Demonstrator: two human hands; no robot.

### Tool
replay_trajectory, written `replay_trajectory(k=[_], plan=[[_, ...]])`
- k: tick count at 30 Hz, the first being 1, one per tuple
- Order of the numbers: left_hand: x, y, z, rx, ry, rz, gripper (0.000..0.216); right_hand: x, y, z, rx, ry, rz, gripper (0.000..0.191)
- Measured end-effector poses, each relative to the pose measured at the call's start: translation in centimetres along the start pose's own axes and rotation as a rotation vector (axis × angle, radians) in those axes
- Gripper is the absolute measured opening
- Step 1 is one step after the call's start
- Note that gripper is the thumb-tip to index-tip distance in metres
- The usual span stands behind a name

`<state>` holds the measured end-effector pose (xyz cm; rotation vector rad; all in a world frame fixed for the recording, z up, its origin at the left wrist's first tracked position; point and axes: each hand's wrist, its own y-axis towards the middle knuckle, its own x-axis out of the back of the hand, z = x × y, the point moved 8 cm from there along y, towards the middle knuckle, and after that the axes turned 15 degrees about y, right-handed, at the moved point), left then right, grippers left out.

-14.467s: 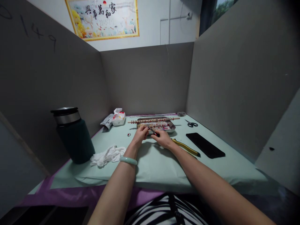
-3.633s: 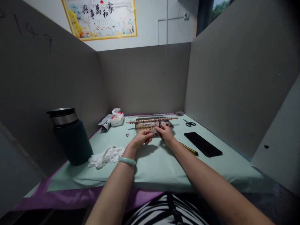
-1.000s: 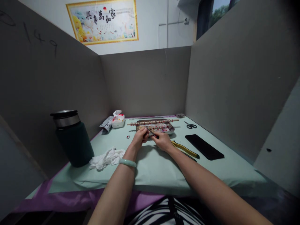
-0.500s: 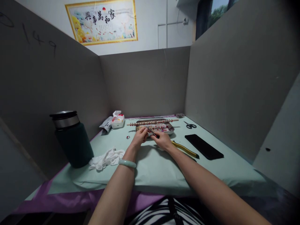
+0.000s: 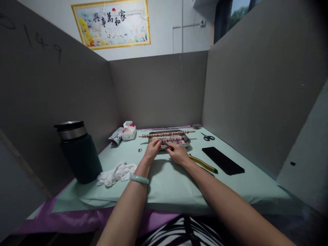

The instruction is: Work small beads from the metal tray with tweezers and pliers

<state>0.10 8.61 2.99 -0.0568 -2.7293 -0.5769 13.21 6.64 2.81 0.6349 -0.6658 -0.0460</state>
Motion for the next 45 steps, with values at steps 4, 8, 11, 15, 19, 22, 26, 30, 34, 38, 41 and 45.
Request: replay_trajectory(k=[4,8,11,15,19,22,26,30,34,38,41,45], plan=[[0.4,0.4,0.0,-0.057,0.085,-0.078,0.022,-0.2,0.0,-0.2,-0.033,-0.042,0.003,0.029],[0.0,0.2,0.0,-0.017,0.065,-0.03,0.022,-0.4,0.1,-0.3,-0.015,0.01,0.029,0.03],[-0.3,-0.2,-0.1,0.031,0.009,0.008,0.024,-0.4,0.2,-0.5,-0.01,0.029,0.027,0.033],[-0.4,-0.4,0.2,0.07,0.002,0.025,0.025,-0.3,0.2,-0.6,-0.014,0.029,0.023,0.035],[-0.4,-0.1,0.6,0.061,0.043,0.018,0.023,-0.2,0.0,-0.6,-0.043,-0.037,0.01,0.033],[-0.1,0.0,0.5,0.052,0.103,-0.03,0.019,0.1,-0.2,-0.7,-0.093,-0.144,-0.009,0.033],[-0.2,-0.3,0.2,0.073,0.09,-0.047,0.017,-0.1,-0.3,-0.9,-0.13,-0.203,0.009,0.035],[-0.6,-0.7,0.2,0.097,0.072,0.019,0.018,-0.1,-0.3,-0.8,-0.114,-0.213,0.001,0.034],[-0.5,-0.7,0.5,0.127,-0.001,0.031,0.02,-0.3,-0.4,-0.7,-0.097,-0.2,0.01,0.036],[-0.8,-0.6,0.6,0.133,-0.158,0.071,0.024,-0.4,-0.3,-0.7,-0.094,-0.177,0.017,0.04],[-1.3,-0.8,0.6,0.148,-0.197,0.131,0.021,-0.3,-0.3,-0.8,-0.094,-0.165,0.014,0.039],[-1.3,-1.0,0.8,0.175,-0.189,0.131,0.022,-0.1,-0.3,-0.7,-0.076,-0.157,0.001,0.038]])
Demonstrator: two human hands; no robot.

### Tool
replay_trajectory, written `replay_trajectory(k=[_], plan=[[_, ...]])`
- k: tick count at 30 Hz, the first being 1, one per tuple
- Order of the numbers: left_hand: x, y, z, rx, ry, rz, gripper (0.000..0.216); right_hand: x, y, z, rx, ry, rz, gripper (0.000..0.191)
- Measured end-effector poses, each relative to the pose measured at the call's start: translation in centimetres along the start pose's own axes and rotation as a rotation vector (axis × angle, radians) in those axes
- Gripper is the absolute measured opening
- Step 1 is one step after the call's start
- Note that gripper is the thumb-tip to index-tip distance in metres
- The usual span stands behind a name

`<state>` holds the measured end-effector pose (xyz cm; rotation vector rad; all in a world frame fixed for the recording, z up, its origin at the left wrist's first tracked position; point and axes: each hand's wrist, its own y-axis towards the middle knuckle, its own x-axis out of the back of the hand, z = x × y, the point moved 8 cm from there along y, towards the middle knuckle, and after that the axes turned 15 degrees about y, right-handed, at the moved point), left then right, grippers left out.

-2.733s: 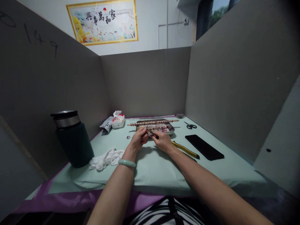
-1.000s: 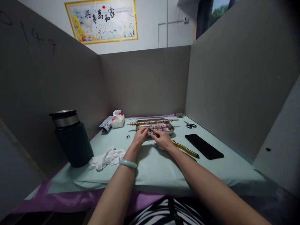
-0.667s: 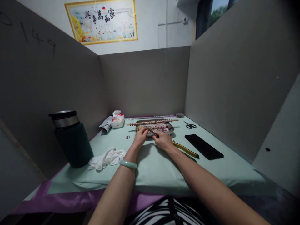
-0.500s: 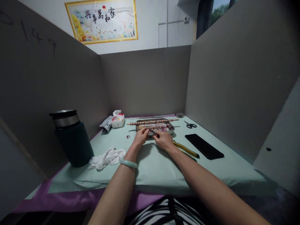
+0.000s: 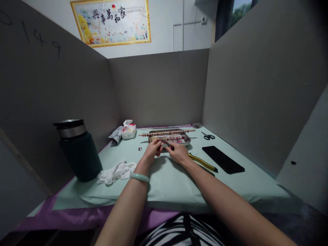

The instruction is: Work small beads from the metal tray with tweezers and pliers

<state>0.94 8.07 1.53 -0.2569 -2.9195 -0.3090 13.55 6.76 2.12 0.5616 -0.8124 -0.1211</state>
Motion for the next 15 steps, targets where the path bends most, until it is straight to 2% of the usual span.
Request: replay_trajectory(k=[8,15], plan=[[0.29,-0.03,-0.15,0.046,0.051,-0.064,0.016,-0.17,-0.16,0.21,-0.011,0.024,0.024,0.036],[0.25,-0.13,-0.29,0.038,0.031,-0.044,0.022,-0.19,-0.14,0.42,0.011,0.078,0.015,0.035]])
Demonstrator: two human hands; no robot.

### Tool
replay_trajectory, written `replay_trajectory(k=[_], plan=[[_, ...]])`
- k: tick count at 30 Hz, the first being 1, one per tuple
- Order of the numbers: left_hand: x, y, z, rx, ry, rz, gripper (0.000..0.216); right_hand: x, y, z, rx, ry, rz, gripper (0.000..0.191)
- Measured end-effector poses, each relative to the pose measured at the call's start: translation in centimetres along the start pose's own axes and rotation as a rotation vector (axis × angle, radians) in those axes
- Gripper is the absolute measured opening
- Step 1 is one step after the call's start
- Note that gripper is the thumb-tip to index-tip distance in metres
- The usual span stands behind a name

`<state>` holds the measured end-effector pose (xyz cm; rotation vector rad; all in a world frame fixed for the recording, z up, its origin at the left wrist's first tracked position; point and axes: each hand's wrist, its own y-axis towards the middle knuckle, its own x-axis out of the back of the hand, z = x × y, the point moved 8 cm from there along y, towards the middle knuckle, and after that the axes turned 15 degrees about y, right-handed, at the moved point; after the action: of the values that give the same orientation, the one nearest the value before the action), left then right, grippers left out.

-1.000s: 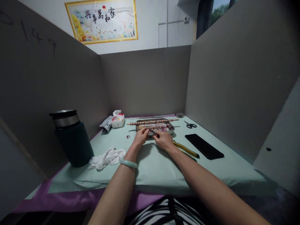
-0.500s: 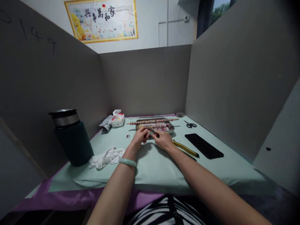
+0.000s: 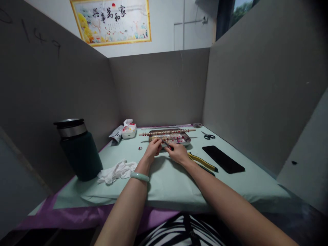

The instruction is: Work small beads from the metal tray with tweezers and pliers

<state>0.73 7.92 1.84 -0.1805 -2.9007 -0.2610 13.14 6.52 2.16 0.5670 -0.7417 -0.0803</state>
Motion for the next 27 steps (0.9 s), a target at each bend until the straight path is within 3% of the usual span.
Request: replay_trajectory(k=[16,27], plan=[[-0.04,0.16,0.14,-0.031,-0.035,0.021,0.03,-0.91,0.63,0.08,0.019,0.316,0.073,0.04],[0.36,0.02,-0.5,-0.082,0.014,-0.054,0.023,-0.71,0.39,-0.01,0.021,0.199,0.042,0.038]])
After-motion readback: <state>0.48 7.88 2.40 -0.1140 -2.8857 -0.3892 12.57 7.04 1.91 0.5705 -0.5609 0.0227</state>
